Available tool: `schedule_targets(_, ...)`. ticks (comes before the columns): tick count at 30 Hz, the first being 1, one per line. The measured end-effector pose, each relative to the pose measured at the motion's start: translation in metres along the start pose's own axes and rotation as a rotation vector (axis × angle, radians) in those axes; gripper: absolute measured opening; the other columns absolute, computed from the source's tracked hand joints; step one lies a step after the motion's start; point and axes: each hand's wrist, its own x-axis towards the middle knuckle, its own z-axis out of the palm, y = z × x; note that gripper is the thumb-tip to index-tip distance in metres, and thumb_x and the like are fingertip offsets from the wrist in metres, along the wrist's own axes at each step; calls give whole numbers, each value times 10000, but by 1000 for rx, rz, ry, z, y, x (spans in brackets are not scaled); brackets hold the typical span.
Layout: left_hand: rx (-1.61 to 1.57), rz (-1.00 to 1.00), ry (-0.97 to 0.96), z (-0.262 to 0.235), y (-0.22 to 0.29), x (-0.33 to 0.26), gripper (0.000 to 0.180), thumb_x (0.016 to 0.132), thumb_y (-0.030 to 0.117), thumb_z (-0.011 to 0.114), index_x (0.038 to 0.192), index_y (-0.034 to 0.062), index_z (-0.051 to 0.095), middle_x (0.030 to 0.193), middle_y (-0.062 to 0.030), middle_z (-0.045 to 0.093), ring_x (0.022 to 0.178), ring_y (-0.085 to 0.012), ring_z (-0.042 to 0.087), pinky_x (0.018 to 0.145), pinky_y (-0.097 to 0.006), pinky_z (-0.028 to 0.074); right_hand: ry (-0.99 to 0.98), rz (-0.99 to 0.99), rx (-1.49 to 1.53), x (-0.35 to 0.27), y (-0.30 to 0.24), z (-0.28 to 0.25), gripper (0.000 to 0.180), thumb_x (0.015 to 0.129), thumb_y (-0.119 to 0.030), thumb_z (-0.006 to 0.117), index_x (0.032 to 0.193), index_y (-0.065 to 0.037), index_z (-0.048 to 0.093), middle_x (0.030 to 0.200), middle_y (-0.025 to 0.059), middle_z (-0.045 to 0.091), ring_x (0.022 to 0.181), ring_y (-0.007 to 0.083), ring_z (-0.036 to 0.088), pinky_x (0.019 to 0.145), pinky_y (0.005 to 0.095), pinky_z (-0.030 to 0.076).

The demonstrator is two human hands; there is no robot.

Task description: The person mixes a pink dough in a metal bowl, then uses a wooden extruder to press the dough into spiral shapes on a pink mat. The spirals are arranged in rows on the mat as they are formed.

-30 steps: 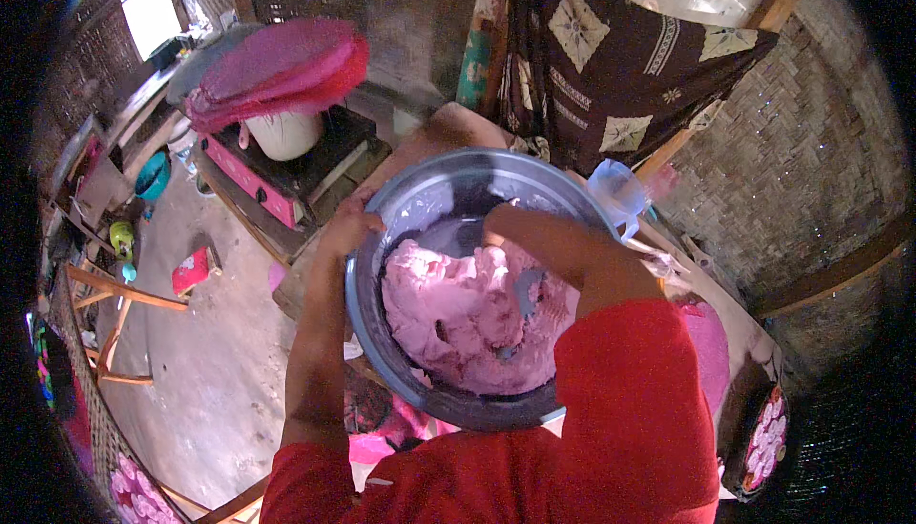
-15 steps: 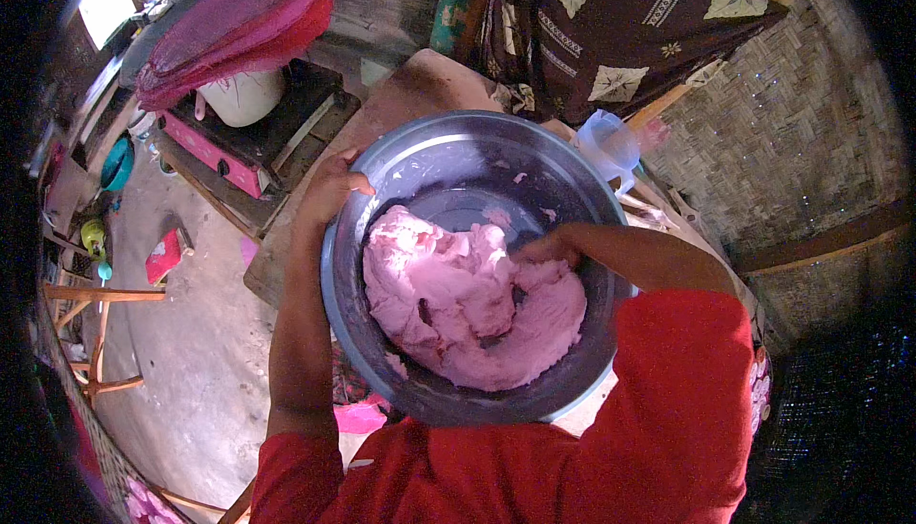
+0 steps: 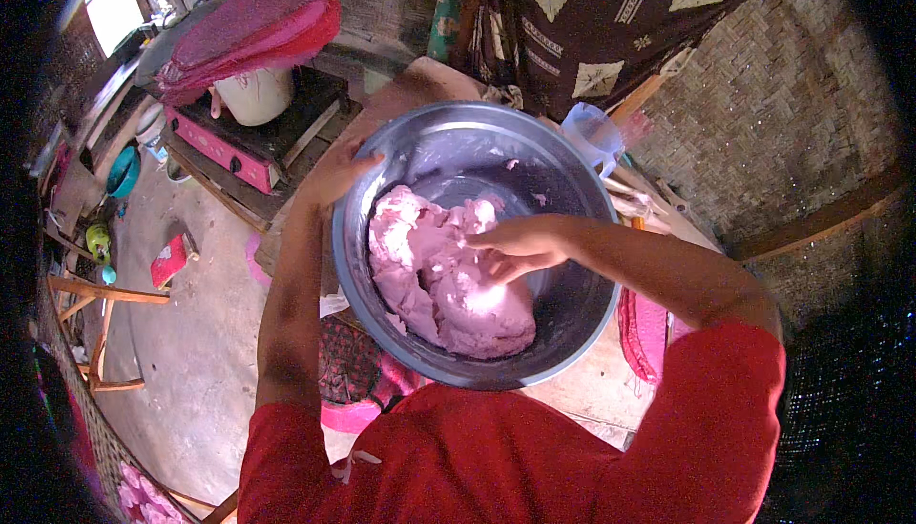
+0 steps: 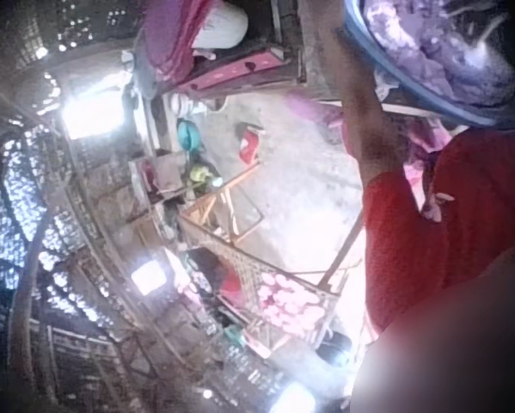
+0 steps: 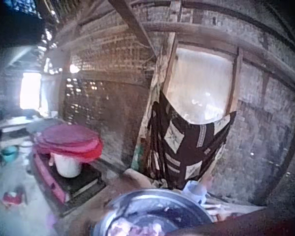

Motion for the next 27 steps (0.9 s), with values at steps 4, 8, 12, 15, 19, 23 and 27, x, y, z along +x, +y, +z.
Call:
schedule_targets(4,-405,-73,173,19,-20,-48,631,750,99,683,1341,8,481,1114,-119,635,947,-190,608,825,-292,482,-5,-185,-1069,-51,34,2,1096,794,-643,632,1471,48,117,1492,278,248,1395,332,258,1161,423,208)
schedule_targets(8,-446,-26,252,21,-38,-48,557,688,84,657,1231,-12,571,1045,-120,655,858,-222,634,812,-314,488,410,-383,-935,3,87,64,1250,620,-461,851,1430,73,62,1334,376,282,1187,502,452,955,478,456)
schedule_targets(12,-436,27,226,22,-44,-40,698,608,17,567,1303,-23,512,1105,-102,634,933,-173,596,835,-244,447,603,-608,-1108,61,77,78,1013,608,-270,848,1348,72,246,1189,385,387,939,477,612,708,440,567)
schedule_targets(15,-398,29,268,24,-45,-41,680,602,18,570,1279,-31,533,1105,-95,636,918,-168,596,814,-235,444,594,-637,-1073,91,49,68,898,614,-171,798,1321,79,304,1109,412,437,911,487,611,720,470,547)
schedule_targets(19,-277,-105,291,18,-35,-41,645,617,21,574,1259,-33,554,1104,-106,638,922,-167,599,783,-238,453,613,-720,-894,141,26,51,800,682,-187,759,1332,65,366,1119,331,528,889,435,623,753,464,512)
schedule_targets(23,-248,-256,201,16,-12,-58,631,699,80,624,1313,-6,505,940,-81,646,886,-197,618,807,-331,484,454,-635,-1124,141,11,30,654,789,-296,706,1285,45,450,1128,263,583,988,362,612,804,455,485)
schedule_targets(27,-114,-89,384,35,-5,-86,531,756,25,581,1281,-20,524,1149,-125,624,1019,-228,597,885,-304,453,-7,-769,-1095,62,-8,-16,574,854,-270,662,1356,-58,481,1336,196,530,1131,355,564,990,421,407)
